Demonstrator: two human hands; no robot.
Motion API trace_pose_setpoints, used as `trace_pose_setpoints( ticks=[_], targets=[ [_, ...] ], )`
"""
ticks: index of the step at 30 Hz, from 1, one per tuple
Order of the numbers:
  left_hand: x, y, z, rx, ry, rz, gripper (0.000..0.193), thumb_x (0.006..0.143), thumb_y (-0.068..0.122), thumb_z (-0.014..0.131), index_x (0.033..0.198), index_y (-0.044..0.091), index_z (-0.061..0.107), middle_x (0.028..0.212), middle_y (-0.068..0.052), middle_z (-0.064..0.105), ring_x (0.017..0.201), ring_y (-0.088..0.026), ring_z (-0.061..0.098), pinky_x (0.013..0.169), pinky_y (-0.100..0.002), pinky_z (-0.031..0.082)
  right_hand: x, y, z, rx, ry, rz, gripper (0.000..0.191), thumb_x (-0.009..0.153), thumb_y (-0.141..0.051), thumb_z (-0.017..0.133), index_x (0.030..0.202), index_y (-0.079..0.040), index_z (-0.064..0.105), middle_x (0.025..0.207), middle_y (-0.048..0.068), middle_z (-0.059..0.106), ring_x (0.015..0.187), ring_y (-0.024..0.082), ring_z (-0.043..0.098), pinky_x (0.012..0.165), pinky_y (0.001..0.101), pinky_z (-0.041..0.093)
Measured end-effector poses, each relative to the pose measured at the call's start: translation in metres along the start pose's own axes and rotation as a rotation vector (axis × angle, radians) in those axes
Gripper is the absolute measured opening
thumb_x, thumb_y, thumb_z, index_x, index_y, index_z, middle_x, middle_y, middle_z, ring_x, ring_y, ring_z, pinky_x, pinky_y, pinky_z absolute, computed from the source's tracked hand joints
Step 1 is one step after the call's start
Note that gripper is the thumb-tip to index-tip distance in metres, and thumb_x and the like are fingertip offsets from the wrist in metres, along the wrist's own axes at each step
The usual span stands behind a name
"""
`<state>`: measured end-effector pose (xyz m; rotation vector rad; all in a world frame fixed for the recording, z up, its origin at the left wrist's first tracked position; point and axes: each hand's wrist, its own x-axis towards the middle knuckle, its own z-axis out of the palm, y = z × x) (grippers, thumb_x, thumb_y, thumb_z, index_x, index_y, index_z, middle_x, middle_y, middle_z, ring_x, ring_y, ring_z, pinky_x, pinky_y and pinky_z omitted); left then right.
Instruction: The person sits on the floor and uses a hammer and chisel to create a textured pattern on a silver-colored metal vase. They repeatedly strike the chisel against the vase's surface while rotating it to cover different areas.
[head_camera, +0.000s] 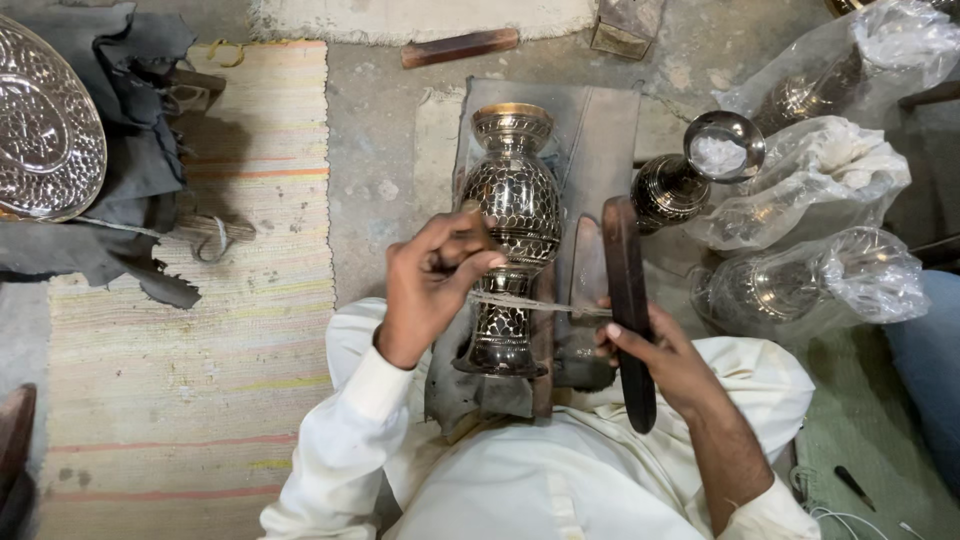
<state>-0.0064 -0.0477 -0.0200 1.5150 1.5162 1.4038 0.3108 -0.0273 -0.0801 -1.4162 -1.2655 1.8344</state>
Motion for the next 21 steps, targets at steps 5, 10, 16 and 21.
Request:
trace_pose_setpoints(
  ticks=[5,10,16,21],
  targets=[
    [0.020,0.016,0.016,0.032,-0.071,0.272,0.040,0.092,0.010,0.081,0.130,0.011,0.068,0.092,-0.005,0.079,0.075,-0.012,0.076,0.065,-0.027,0.057,0.001,-0.021,-0.012,-0.103,-0.031,-0.099,0.033,0.093,-0.014,0.069,0.124,-0.003,0.064,0.087,0.004,0.074,0.082,0.014,0.069,0.073,0.0310,0.055],
    [0.040,0.031,0.012,0.167,-0.283,0.522,0.038,0.094,0.014,0.077,0.130,0.011,0.065,0.110,-0.012,0.076,0.088,-0.030,0.076,0.074,-0.036,0.061,0.000,-0.035,-0.028,-0.372,0.024,-0.320,0.033,0.091,-0.017,0.077,0.117,-0.003,0.061,0.086,-0.002,0.055,0.078,0.009,0.052,0.067,0.0269,0.045],
    [0.052,0.035,0.013,0.530,-0.527,0.520,0.041,0.087,0.008,0.070,0.126,0.015,0.064,0.081,-0.005,0.077,0.064,-0.031,0.071,0.060,-0.043,0.057,-0.014,-0.051,-0.017,-0.813,0.425,-0.668,0.033,0.092,-0.019,0.081,0.112,-0.001,0.062,0.084,0.011,0.060,0.074,0.018,0.056,0.067,0.0334,0.046],
    [0.053,0.031,0.014,0.574,-0.525,0.574,0.042,0.088,0.010,0.072,0.129,0.014,0.062,0.075,-0.008,0.075,0.060,-0.031,0.071,0.059,-0.045,0.057,-0.023,-0.063,-0.003,-0.818,0.642,-0.934,0.034,0.096,-0.009,0.077,0.124,-0.001,0.059,0.101,0.015,0.066,0.087,0.030,0.061,0.079,0.0401,0.049]
  ],
)
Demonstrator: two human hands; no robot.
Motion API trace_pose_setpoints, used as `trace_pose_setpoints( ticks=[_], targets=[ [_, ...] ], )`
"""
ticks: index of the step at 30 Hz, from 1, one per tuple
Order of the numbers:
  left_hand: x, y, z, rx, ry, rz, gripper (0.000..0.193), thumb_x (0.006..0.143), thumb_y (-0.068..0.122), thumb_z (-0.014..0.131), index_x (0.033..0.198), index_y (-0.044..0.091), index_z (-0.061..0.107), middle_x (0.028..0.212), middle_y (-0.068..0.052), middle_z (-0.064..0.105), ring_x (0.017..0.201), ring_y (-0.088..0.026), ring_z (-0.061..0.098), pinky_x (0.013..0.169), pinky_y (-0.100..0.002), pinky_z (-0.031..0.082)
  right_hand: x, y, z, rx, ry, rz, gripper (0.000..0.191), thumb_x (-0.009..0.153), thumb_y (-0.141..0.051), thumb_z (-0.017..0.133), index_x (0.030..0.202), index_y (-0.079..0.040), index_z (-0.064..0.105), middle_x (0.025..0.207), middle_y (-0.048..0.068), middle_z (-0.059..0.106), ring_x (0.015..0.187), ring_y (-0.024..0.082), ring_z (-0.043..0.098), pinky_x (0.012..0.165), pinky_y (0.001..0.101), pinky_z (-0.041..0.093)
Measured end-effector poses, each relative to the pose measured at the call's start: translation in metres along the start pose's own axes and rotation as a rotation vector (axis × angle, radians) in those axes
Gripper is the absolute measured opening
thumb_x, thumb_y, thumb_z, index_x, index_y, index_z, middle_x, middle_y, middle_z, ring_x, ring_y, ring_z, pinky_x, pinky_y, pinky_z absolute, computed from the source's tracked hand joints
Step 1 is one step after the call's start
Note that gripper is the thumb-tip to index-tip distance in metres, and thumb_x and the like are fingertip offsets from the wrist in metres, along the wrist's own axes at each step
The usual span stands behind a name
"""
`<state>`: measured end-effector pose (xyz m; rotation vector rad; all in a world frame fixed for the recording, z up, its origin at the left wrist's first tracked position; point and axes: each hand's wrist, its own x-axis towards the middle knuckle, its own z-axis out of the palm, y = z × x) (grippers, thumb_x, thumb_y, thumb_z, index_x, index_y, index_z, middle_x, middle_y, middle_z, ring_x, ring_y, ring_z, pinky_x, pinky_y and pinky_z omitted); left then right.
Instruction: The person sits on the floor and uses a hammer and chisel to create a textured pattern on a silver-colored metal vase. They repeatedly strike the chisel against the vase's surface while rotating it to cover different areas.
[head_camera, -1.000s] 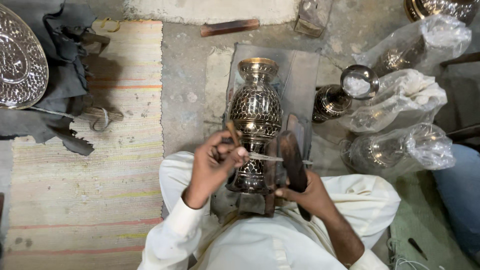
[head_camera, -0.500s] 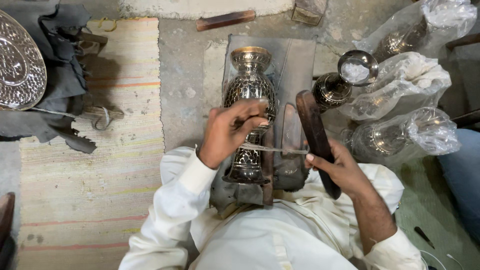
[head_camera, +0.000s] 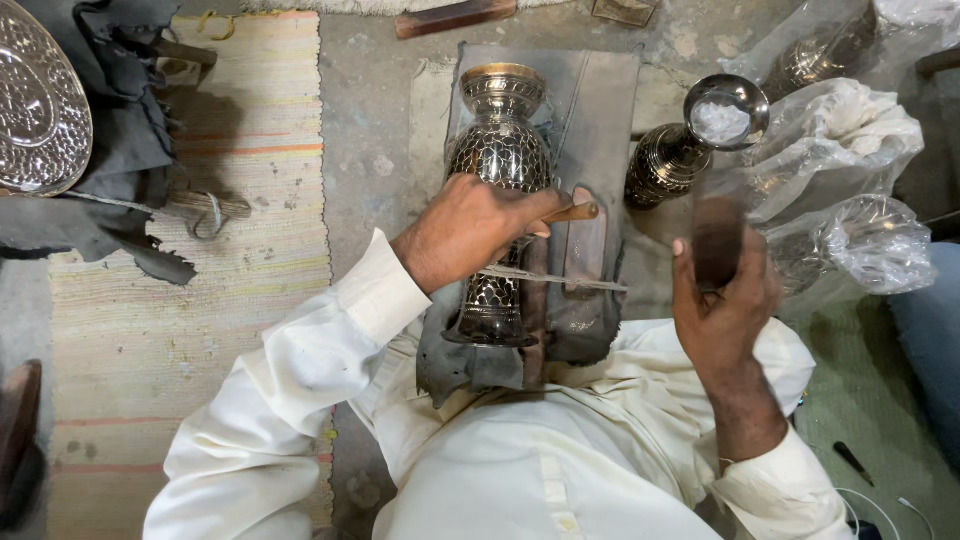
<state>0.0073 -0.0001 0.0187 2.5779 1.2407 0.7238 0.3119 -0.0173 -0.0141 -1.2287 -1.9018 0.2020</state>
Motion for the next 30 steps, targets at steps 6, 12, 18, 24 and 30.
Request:
trace_pose_setpoints(
  ticks=[6,12,18,24,30],
  targets=[
    [0.002,-0.004,0.001,0.008,0.056,0.091,0.045,0.086,0.011,0.074,0.129,0.012,0.061,0.072,-0.009,0.073,0.063,-0.032,0.071,0.059,-0.045,0.056,0.009,0.004,-0.010,-0.144,-0.069,-0.115,0.044,0.086,0.003,0.075,0.127,-0.003,0.063,0.110,0.015,0.067,0.101,0.037,0.063,0.086,0.0455,0.049],
    [0.007,-0.002,0.002,0.062,-0.023,0.046,0.048,0.084,0.009,0.076,0.130,0.011,0.061,0.066,-0.009,0.071,0.053,-0.030,0.070,0.055,-0.044,0.058,0.013,0.008,-0.010,-0.143,-0.096,-0.148,0.046,0.084,0.002,0.076,0.127,-0.004,0.064,0.111,0.017,0.068,0.102,0.037,0.065,0.089,0.0457,0.051],
    [0.011,0.001,-0.002,0.026,-0.021,0.043,0.043,0.087,0.013,0.076,0.128,0.012,0.063,0.063,-0.010,0.070,0.053,-0.031,0.069,0.052,-0.044,0.057,0.013,0.004,-0.009,-0.076,-0.096,-0.073,0.039,0.089,-0.001,0.079,0.125,-0.001,0.063,0.109,0.018,0.067,0.098,0.035,0.067,0.089,0.0433,0.052],
    [0.012,-0.001,-0.002,0.050,-0.024,0.089,0.042,0.087,0.014,0.076,0.128,0.012,0.064,0.064,-0.011,0.070,0.054,-0.031,0.070,0.054,-0.044,0.057,0.013,0.000,-0.007,-0.036,-0.063,0.212,0.035,0.088,-0.007,0.077,0.121,-0.003,0.065,0.097,0.015,0.067,0.083,0.033,0.065,0.079,0.0427,0.052],
    [0.012,-0.005,-0.001,0.057,-0.075,0.075,0.058,0.080,0.007,0.077,0.135,0.014,0.061,0.069,-0.009,0.073,0.057,-0.030,0.071,0.057,-0.044,0.058,0.015,0.003,-0.005,0.079,0.010,0.206,0.035,0.088,-0.005,0.079,0.117,-0.002,0.059,0.096,0.014,0.065,0.080,0.030,0.064,0.074,0.0378,0.050]
  ],
)
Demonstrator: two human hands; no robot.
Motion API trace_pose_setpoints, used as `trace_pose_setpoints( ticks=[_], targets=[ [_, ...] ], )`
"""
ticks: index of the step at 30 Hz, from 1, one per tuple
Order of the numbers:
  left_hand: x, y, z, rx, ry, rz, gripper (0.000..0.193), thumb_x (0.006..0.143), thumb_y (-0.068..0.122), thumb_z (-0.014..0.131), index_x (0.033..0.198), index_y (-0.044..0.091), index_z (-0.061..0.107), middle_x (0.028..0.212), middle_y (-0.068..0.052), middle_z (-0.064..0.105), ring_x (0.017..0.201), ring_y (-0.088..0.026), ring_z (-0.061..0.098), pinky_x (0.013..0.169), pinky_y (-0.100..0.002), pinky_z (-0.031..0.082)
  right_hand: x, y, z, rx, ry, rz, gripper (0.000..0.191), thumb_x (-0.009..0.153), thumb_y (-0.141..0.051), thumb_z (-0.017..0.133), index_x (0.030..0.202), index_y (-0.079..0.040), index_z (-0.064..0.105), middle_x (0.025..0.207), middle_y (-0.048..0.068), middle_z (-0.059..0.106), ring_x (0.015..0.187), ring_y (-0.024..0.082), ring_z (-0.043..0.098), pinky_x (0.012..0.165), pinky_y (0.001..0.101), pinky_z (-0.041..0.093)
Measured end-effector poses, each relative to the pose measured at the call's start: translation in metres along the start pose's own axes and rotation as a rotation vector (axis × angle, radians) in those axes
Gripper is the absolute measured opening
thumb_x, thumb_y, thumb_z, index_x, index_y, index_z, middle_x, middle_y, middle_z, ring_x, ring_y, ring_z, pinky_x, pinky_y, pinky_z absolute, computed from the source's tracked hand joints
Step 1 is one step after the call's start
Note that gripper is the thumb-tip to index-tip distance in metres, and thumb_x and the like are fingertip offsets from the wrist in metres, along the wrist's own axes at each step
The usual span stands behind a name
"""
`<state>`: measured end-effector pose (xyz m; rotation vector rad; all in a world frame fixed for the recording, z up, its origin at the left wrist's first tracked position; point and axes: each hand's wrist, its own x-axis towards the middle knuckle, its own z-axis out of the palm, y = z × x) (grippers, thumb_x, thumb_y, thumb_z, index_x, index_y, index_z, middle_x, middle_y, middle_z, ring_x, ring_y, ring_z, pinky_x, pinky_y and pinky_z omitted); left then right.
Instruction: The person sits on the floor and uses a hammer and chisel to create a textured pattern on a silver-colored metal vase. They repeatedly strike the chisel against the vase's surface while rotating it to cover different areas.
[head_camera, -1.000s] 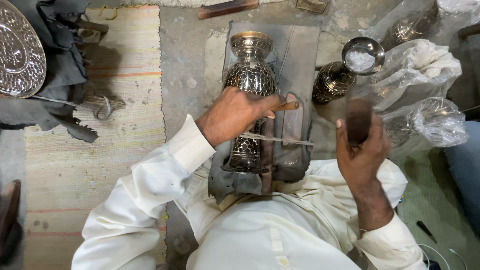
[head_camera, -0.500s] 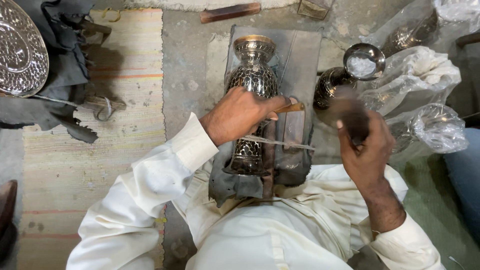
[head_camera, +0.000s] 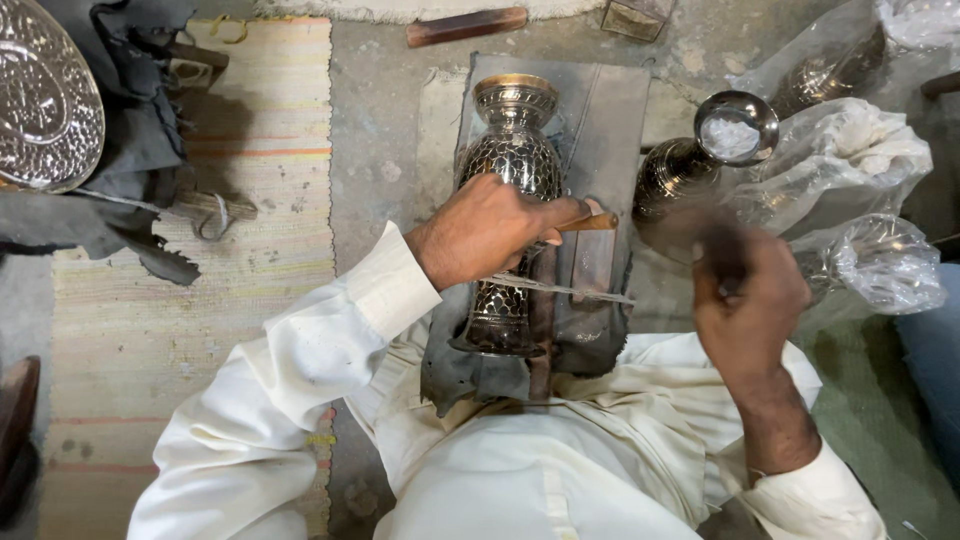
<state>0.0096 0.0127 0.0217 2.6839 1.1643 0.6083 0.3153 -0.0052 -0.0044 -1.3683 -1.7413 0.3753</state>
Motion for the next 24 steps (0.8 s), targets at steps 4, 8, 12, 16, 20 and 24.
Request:
trace_pose_setpoints(
  ticks=[4,8,12,16,20,24],
  targets=[
    [-0.001,-0.002,-0.001,-0.055,-0.007,0.020,0.071,0.070,-0.001,0.076,0.138,0.011,0.057,0.082,-0.005,0.079,0.060,-0.029,0.072,0.057,-0.042,0.059,-0.001,0.000,0.000,0.060,-0.008,-0.104,0.039,0.094,-0.004,0.078,0.126,0.000,0.056,0.103,0.012,0.066,0.089,0.023,0.066,0.081,0.0345,0.052],
    [-0.001,-0.003,0.000,-0.014,-0.033,0.012,0.069,0.075,0.002,0.078,0.141,0.012,0.058,0.071,-0.009,0.075,0.052,-0.029,0.070,0.054,-0.042,0.058,0.000,0.000,-0.003,-0.410,-0.070,-0.373,0.047,0.077,0.005,0.076,0.122,0.000,0.063,0.104,0.017,0.067,0.095,0.035,0.063,0.083,0.0448,0.051],
    [0.002,-0.004,-0.001,-0.020,-0.015,0.028,0.059,0.082,0.006,0.077,0.138,0.011,0.059,0.071,-0.009,0.074,0.052,-0.028,0.070,0.054,-0.042,0.058,0.000,0.002,-0.005,-0.147,-0.065,0.076,0.038,0.086,-0.008,0.076,0.120,-0.003,0.060,0.091,0.015,0.064,0.081,0.038,0.060,0.075,0.0462,0.048],
    [-0.006,-0.002,-0.008,-0.098,-0.007,-0.063,0.042,0.088,0.006,0.077,0.128,0.013,0.067,0.076,-0.011,0.075,0.060,-0.029,0.072,0.059,-0.042,0.058,0.001,0.010,-0.012,-0.372,-0.137,-0.281,0.037,0.084,-0.003,0.077,0.120,-0.004,0.067,0.096,0.014,0.065,0.089,0.029,0.062,0.081,0.0388,0.048],
    [-0.027,0.008,-0.010,-0.407,0.436,-0.098,0.031,0.101,0.011,0.075,0.130,0.010,0.064,0.104,-0.012,0.078,0.088,-0.023,0.080,0.076,-0.033,0.064,0.003,0.019,-0.008,-0.125,-0.309,0.146,0.030,0.095,-0.023,0.081,0.110,-0.003,0.064,0.081,0.010,0.064,0.067,0.016,0.054,0.063,0.0286,0.043],
    [-0.036,0.013,0.005,-0.444,0.459,-0.331,0.035,0.093,0.012,0.080,0.125,0.009,0.069,0.095,-0.012,0.078,0.074,-0.020,0.078,0.065,-0.032,0.060,0.006,0.017,0.004,0.200,-0.425,0.163,0.036,0.091,-0.023,0.078,0.119,-0.005,0.065,0.088,0.007,0.065,0.076,0.009,0.056,0.065,0.0260,0.047]
  ],
)
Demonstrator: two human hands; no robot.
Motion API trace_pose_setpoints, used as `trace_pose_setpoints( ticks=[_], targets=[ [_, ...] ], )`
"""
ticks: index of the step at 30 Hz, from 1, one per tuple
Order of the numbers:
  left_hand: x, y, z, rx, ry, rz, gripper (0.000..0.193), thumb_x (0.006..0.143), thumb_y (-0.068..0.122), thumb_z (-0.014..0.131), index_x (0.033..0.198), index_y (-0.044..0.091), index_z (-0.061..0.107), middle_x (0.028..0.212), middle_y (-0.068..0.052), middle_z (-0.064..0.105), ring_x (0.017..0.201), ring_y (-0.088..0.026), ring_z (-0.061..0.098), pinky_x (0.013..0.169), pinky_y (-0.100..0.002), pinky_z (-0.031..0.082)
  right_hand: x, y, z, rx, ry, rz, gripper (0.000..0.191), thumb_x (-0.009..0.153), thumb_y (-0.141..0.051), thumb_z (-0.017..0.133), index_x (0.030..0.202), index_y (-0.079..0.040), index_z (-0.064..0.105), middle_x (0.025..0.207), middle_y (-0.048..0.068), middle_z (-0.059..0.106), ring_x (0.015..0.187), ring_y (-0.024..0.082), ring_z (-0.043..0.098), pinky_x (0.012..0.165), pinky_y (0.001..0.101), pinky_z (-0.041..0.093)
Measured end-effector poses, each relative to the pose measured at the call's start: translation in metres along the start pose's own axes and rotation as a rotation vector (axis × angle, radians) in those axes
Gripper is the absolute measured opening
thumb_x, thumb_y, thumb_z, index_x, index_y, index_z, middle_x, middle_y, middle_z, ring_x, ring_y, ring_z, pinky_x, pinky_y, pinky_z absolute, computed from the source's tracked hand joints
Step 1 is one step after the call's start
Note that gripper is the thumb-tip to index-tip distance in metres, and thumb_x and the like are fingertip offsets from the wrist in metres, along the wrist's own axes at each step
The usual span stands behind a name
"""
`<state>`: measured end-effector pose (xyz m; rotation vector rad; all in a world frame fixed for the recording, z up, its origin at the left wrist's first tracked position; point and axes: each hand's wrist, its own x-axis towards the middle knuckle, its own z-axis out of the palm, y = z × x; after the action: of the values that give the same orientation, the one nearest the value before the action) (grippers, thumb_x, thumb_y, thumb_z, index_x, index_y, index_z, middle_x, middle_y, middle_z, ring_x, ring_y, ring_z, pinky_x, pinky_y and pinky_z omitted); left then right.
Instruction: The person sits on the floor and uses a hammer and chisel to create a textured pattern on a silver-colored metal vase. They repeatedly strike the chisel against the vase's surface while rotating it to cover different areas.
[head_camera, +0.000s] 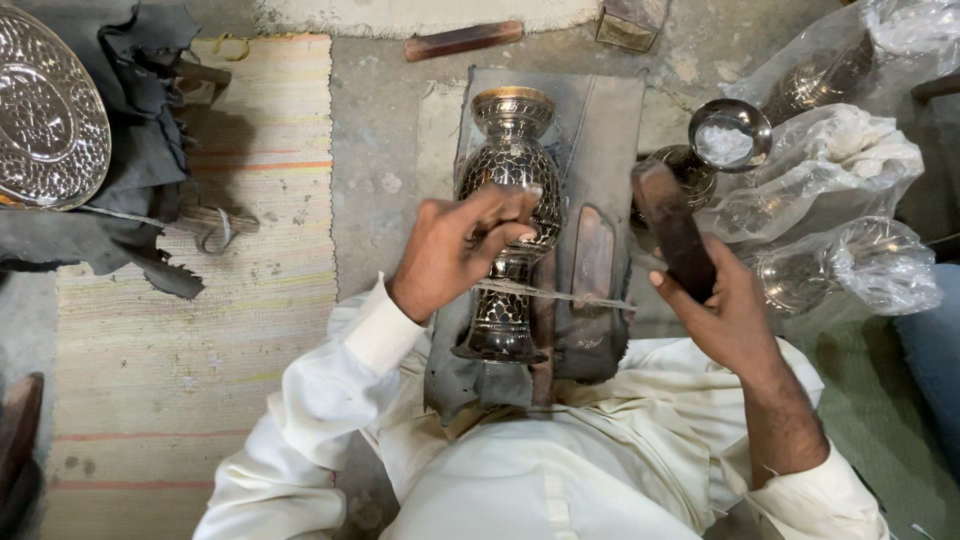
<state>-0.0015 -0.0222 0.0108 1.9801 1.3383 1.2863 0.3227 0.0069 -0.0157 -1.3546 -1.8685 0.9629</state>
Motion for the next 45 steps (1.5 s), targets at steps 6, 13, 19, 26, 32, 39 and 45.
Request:
trace_pose_setpoints(
  ticks=[6,13,19,26,32,39,45],
  targets=[
    [-0.015,-0.010,0.016,0.048,0.163,0.123,0.032,0.095,0.006,0.077,0.125,0.005,0.065,0.105,-0.013,0.078,0.092,-0.024,0.080,0.073,-0.032,0.064,0.014,-0.035,-0.004,-0.414,0.072,-0.251,0.037,0.087,-0.018,0.081,0.117,-0.002,0.067,0.090,0.011,0.068,0.072,0.021,0.064,0.066,0.0344,0.049],
    [-0.021,-0.013,0.024,0.120,0.191,0.179,0.031,0.096,0.001,0.072,0.125,0.003,0.063,0.109,-0.013,0.077,0.092,-0.026,0.080,0.076,-0.033,0.065,0.032,-0.109,-0.022,-0.757,0.266,-0.574,0.037,0.076,-0.009,0.082,0.111,-0.007,0.071,0.087,0.008,0.070,0.074,0.023,0.066,0.066,0.0376,0.050],
    [-0.018,-0.014,0.028,0.187,0.198,0.119,0.022,0.095,0.008,0.078,0.113,0.006,0.066,0.101,-0.011,0.079,0.075,-0.022,0.079,0.064,-0.032,0.062,0.050,-0.138,-0.037,-1.021,0.129,-0.780,0.043,0.067,-0.005,0.083,0.109,-0.006,0.074,0.090,0.009,0.069,0.076,0.025,0.063,0.067,0.0378,0.049],
    [-0.021,-0.011,0.026,0.149,0.177,0.129,0.026,0.097,0.003,0.073,0.121,0.004,0.064,0.099,-0.010,0.079,0.079,-0.023,0.079,0.064,-0.033,0.061,0.053,-0.129,-0.043,-1.144,0.152,-0.790,0.044,0.061,-0.005,0.081,0.104,-0.010,0.072,0.086,0.008,0.069,0.079,0.028,0.066,0.069,0.0408,0.051],
    [-0.021,-0.012,0.025,0.115,0.174,0.160,0.035,0.095,-0.005,0.067,0.128,0.003,0.060,0.103,-0.008,0.079,0.091,-0.024,0.079,0.073,-0.034,0.064,0.052,-0.137,-0.047,-0.808,0.132,-0.734,0.044,0.079,-0.003,0.078,0.122,-0.004,0.068,0.104,0.012,0.069,0.089,0.030,0.064,0.079,0.0401,0.052],
    [-0.023,-0.015,0.023,0.141,0.127,0.136,0.036,0.093,-0.006,0.065,0.127,0.003,0.059,0.102,-0.007,0.080,0.086,-0.025,0.079,0.070,-0.035,0.062,0.051,-0.154,-0.044,-1.100,0.088,-0.759,0.043,0.065,-0.005,0.080,0.107,-0.009,0.074,0.093,0.009,0.068,0.086,0.029,0.065,0.076,0.0408,0.052],
    [-0.022,-0.017,0.024,0.140,0.131,0.170,0.037,0.092,-0.007,0.064,0.127,0.003,0.059,0.104,-0.007,0.080,0.088,-0.025,0.079,0.072,-0.035,0.064,0.052,-0.150,-0.046,-1.013,0.093,-0.730,0.046,0.068,-0.006,0.080,0.114,-0.006,0.073,0.102,0.012,0.070,0.092,0.031,0.066,0.081,0.0420,0.053]
  ],
)
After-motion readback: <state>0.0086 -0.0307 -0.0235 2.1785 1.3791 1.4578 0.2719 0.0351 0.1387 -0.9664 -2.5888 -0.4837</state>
